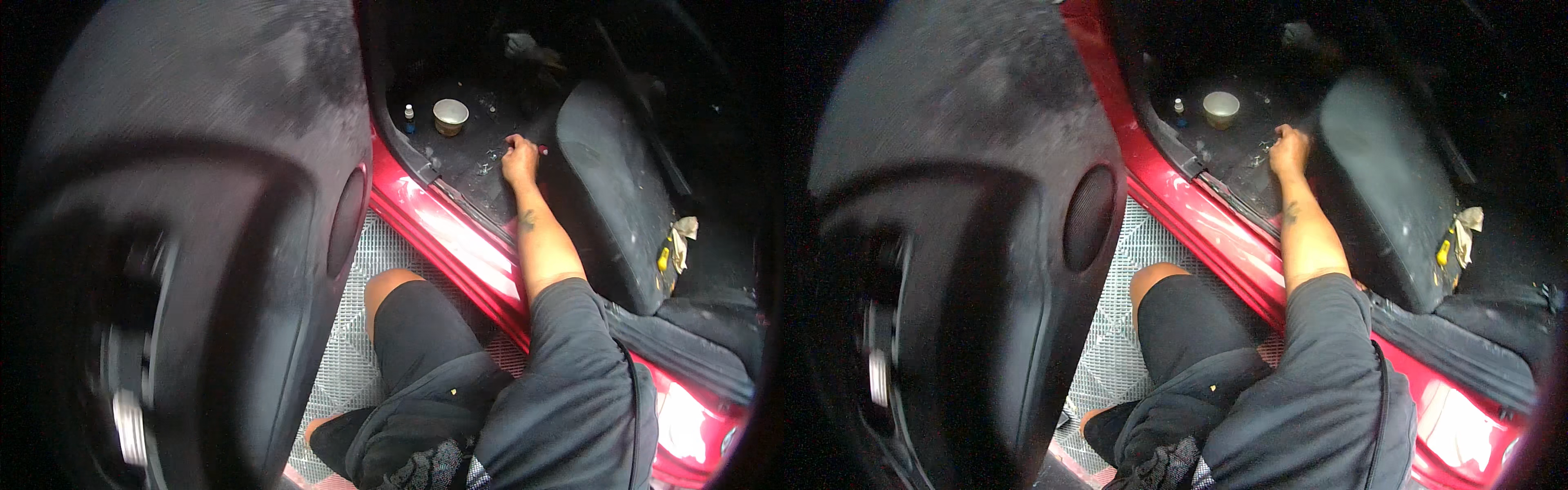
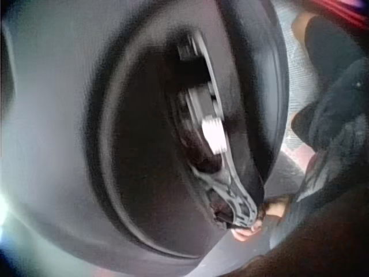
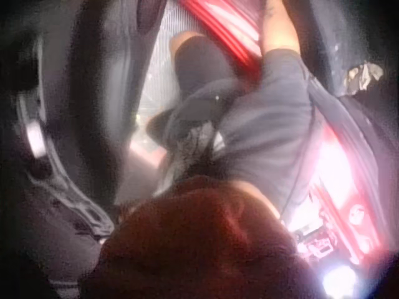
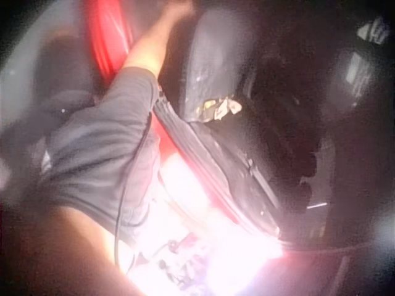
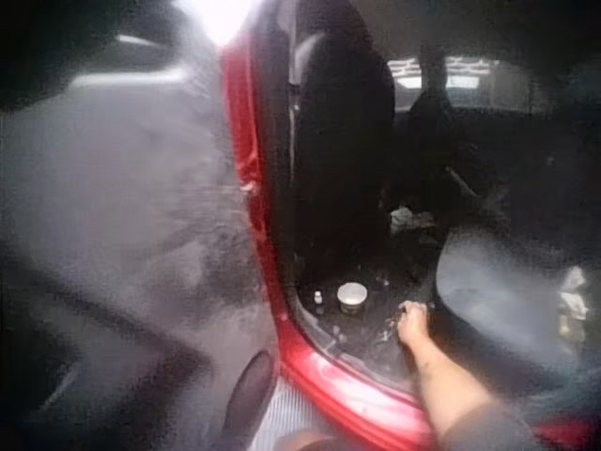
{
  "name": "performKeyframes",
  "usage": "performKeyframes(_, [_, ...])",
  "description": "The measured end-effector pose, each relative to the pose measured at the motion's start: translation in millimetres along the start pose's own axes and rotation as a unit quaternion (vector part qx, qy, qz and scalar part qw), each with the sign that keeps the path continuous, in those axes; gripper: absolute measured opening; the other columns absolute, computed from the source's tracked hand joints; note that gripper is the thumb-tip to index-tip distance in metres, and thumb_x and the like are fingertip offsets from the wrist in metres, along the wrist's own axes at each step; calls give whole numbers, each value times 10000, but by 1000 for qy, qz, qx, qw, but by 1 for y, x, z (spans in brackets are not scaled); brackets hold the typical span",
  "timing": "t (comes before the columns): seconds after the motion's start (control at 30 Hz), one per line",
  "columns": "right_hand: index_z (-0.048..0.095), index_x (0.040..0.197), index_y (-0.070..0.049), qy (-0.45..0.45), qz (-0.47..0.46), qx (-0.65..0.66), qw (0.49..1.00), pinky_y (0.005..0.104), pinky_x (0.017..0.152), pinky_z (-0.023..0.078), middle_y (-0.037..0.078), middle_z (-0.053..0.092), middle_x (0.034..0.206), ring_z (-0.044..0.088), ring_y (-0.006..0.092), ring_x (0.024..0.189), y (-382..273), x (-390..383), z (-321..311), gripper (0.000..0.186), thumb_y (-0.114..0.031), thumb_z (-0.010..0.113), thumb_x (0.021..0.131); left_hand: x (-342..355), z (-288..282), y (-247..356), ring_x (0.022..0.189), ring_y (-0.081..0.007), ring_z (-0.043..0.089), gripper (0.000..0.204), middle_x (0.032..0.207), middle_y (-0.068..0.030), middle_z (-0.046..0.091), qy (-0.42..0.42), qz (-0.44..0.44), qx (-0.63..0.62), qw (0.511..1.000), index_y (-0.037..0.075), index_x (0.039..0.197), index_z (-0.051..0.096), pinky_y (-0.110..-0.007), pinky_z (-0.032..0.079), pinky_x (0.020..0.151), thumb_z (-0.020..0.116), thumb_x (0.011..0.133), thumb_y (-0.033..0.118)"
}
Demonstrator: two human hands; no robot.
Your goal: The person installs a car door panel by aligning it with the door frame, inserting screws, and tightening them with a screwdriver. The person also handles a small plastic trim piece and secures it into place.
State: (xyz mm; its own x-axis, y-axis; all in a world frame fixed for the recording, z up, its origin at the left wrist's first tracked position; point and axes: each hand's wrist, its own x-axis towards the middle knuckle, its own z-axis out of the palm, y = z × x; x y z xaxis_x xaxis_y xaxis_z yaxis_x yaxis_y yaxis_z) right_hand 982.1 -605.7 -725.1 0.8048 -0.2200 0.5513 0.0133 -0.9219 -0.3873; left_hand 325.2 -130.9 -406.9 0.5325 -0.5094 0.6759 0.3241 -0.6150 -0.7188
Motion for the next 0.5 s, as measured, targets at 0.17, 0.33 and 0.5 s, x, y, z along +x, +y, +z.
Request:
performKeyframes(0.17, [774, 996, -145, 1, 19, -99, 995, 447, 1020, 432, 77, 698, 1143, 565, 304, 1168, -9, 7, -7, 193, -155, 731, 808, 38, 43, 19, 928, -273, 639, 461, 1015, -164, 737, -26, 25, -24, 999, 32, 1083, 735, -383, 501, 844, 493, 1041, 422])
performKeyframes(0.33, [783, 1001, -174, -41, 24, -127, 991, 477, 1076, 373, 55, 708, 1138, 536, 268, 1224, 4, 15, 2, 195, -173, 725, 816, 50, 67, 29, 928, -274, 638, 465, 1015, -164, 736, -38, 29, -34, 998, 33, 1082, 735, -384, 502, 845, 494, 1039, 429])
performKeyframes(0.5, [793, 990, -213, -104, 25, -151, 983, 486, 1086, 373, 52, 724, 1139, 544, 281, 1236, -8, 14, -1, 180, -197, 725, 824, 55, 73, 31, 927, -274, 637, 470, 1015, -163, 735, -46, 33, -39, 998, 34, 1082, 735, -385, 502, 846, 496, 1037, 435])
